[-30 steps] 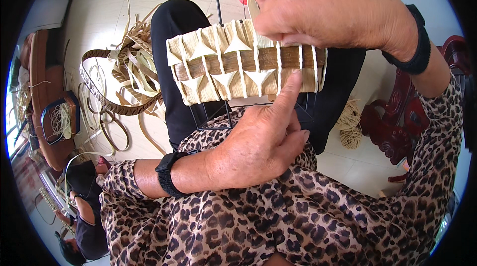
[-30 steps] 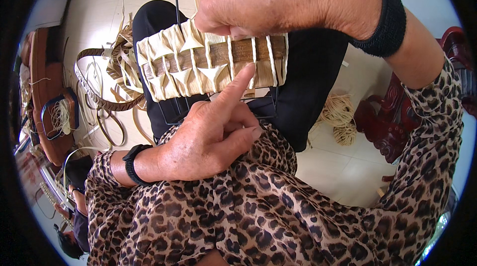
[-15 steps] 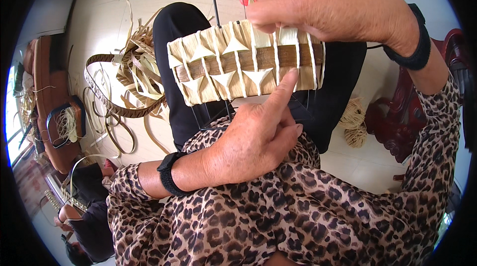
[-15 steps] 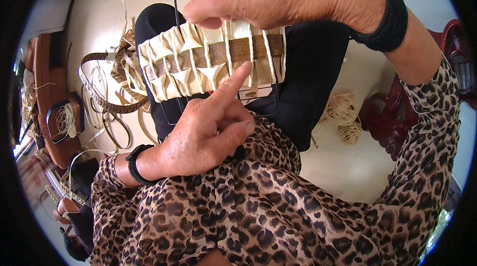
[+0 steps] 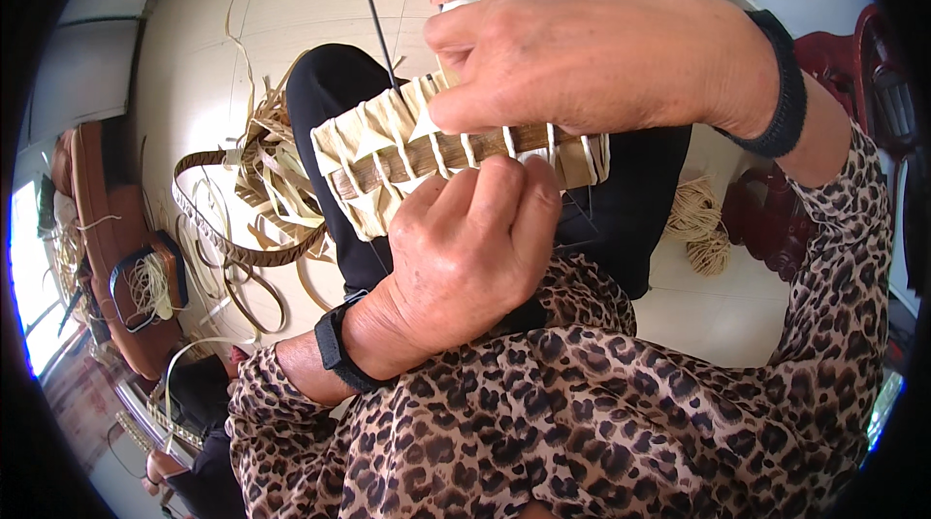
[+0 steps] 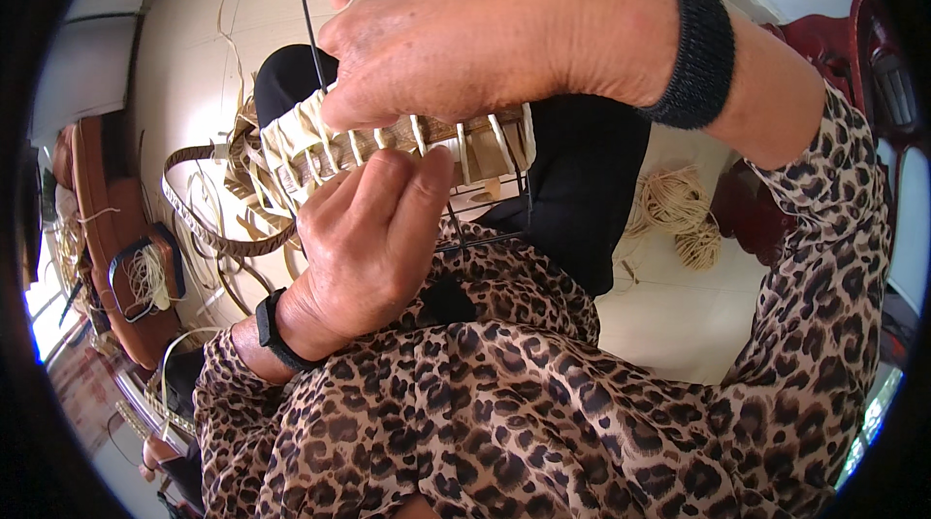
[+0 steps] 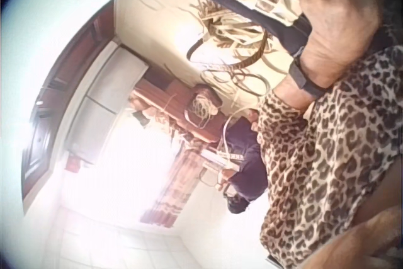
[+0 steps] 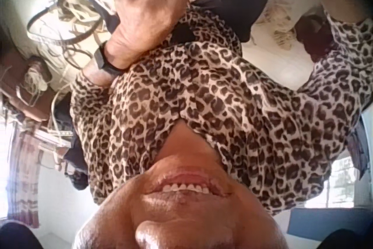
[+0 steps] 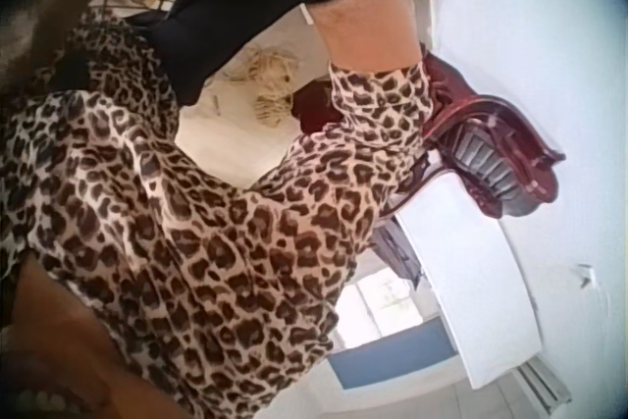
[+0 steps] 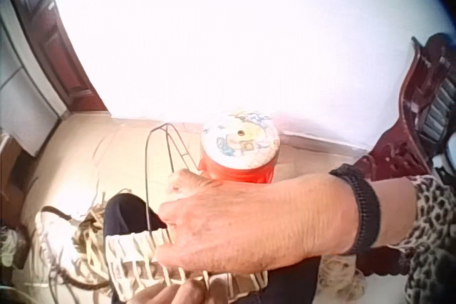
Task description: The person weaves a basket by threading strips of light-colored material through a vertical wire frame. They use their hands to guide the strips over and under the frame, occasionally pulling them tight and adjusting the position of previously woven sections.
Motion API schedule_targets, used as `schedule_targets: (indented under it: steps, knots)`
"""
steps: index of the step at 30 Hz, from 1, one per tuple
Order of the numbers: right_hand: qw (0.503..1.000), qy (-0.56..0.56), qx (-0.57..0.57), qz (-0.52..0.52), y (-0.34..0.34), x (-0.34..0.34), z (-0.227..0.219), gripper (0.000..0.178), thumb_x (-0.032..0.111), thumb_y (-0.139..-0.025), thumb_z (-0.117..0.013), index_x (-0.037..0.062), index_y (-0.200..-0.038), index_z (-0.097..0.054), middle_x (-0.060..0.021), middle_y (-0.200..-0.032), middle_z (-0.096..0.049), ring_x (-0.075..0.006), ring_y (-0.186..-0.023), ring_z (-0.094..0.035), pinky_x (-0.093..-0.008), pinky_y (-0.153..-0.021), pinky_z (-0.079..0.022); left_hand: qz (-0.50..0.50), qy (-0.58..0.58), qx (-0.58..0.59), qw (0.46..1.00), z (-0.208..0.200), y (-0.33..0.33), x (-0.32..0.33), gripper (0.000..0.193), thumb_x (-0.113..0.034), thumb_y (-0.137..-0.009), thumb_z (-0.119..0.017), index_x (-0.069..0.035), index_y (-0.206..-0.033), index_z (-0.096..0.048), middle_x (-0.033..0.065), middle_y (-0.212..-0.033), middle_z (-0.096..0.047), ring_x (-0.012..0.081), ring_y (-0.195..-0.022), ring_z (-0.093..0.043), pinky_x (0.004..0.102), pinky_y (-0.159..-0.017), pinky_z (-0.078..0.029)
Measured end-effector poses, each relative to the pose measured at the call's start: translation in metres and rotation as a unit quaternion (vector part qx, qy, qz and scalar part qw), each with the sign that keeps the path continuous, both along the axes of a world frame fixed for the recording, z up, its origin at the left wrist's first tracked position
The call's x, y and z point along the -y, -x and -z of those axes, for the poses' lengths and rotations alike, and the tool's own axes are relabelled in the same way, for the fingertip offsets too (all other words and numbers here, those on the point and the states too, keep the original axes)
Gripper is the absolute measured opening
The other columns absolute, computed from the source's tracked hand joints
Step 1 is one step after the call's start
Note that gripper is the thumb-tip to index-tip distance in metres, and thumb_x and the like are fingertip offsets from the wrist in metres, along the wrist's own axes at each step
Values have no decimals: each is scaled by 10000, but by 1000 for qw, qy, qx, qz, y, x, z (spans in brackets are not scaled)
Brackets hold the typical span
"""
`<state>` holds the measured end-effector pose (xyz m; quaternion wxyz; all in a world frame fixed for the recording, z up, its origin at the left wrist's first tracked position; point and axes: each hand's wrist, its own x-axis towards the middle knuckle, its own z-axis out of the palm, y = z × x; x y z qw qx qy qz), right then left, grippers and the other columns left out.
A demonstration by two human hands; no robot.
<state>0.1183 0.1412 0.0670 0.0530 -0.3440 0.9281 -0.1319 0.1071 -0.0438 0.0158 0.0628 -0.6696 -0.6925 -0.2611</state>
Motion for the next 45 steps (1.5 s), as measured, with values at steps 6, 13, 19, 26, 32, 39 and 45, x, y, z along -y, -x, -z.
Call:
schedule_targets:
  steps: [6,13,19,26,32,39,45]
  knots:
    - [996,7,-74,46,-3,3,13,58,114,-728,-609,121,-782,-590,-22,-830,-577,-216,-983,-505,-373,-928,-356,-17,9,-66,998,6,5,-8,121,-41,-674,-610,22,-777,-608,40,-662,-440,112,-496,-468,249,-402,-363]
    - [999,12,-23,43,6,-3,27,57,125,-750,-603,118,-806,-603,-35,-877,-594,-204,-926,-531,-353,-903,-388,37,16,-130,991,9,18,-12,80,-81,-640,-596,-30,-627,-535,32,-641,-395,137,-496,-429,267,-403,-318]
    - [966,124,-196,111,-7,-1,49,225,64,-769,-585,82,-987,-639,-41,-933,-639,-181,-967,-573,-370,-949,-383,73,8,-140,987,7,28,-10,98,-57,-644,-610,-5,-707,-555,33,-639,-411,117,-504,-444,259,-424,-348]
    - [914,180,-219,289,-63,9,65,206,17,-785,-594,38,-986,-635,-70,-1060,-610,-210,-1036,-543,-388,-958,-408,97,-31,-43,994,-4,0,9,59,39,-684,-600,16,-711,-552,2,-622,-425,47,-453,-376,214,-341,-271]
    - [905,201,-156,340,-106,42,54,172,-5,-738,-619,42,-903,-641,-67,-1054,-602,-224,-1049,-525,-361,-896,-422,175,22,75,981,-26,-1,19,170,-9,-610,-651,44,-750,-569,42,-644,-440,90,-475,-427,240,-376,-328]
    - [881,187,-185,393,-123,67,71,190,52,-687,-678,74,-876,-666,-29,-997,-638,-217,-1023,-567,-353,-847,-446,215,-27,146,965,-3,-14,19,157,-45,-652,-683,-14,-688,-533,16,-671,-473,79,-482,-464,249,-362,-343]
    - [881,205,-135,405,-133,62,67,203,59,-675,-686,67,-877,-663,-36,-995,-660,-221,-1036,-577,-340,-834,-456,18,-43,126,991,14,29,8,518,-190,-726,-742,3,-1164,-544,175,-1120,-561,275,-981,-569,383,-781,-484]
